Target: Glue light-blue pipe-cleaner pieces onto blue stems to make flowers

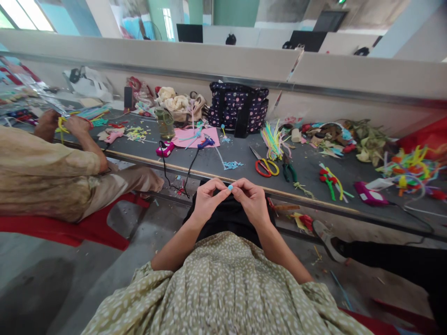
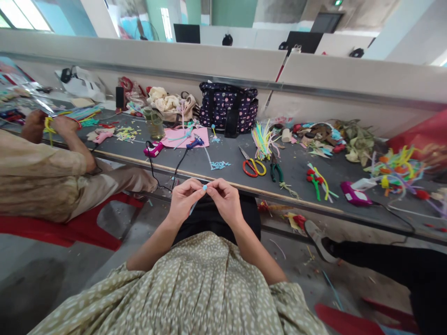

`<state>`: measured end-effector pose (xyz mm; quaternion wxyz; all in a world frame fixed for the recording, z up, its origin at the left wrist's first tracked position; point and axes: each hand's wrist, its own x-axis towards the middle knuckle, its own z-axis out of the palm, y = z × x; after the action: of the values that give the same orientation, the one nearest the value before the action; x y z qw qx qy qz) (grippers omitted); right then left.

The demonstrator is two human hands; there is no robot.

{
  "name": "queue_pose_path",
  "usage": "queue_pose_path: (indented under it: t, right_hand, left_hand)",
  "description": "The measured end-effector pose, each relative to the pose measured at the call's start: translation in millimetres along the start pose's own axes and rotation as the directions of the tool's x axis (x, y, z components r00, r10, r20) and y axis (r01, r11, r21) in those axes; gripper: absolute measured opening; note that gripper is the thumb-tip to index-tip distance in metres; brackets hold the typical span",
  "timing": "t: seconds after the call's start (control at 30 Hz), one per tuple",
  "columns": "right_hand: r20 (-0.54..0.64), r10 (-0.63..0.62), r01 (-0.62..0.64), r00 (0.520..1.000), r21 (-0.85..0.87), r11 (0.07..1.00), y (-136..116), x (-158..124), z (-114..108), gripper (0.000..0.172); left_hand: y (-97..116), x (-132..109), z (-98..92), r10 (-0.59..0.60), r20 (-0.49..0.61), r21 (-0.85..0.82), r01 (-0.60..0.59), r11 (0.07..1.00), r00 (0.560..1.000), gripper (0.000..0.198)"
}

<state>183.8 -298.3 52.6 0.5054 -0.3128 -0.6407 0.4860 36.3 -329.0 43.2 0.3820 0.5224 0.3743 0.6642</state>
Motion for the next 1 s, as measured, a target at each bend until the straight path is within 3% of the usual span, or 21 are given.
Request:
queue_pose_path:
  t: [0.2, 0.53, 1.0]
  right_hand:
    - [0.003, -0.022, 0.022, 1.0, -0.031, 0.999, 3.9, 0.2, -1.2, 0.016]
    - [-0.02, -0.103, 0.098, 0.995, -0.155, 0.983, -4.8, -1.7, 0.4, 0.014]
    - [-0.01, -0.159, 0.153, 0.987, -0.212, 0.965, -5.0, -2.7, -0.8, 0.018]
  left_hand:
    - [0.3, -1.4, 2.4, 0.101, -0.066, 0.146, -0.09, 0.985, 0.993, 0.017]
    - [1.4, -2.6, 4.8, 0.245, -0.039, 0.347, -0.216, 0.913, 0.969, 0.016]
    - [0.0, -2.8, 4.0, 0.175, 0.016, 0.296, -0.172, 0.94, 0.984, 0.022]
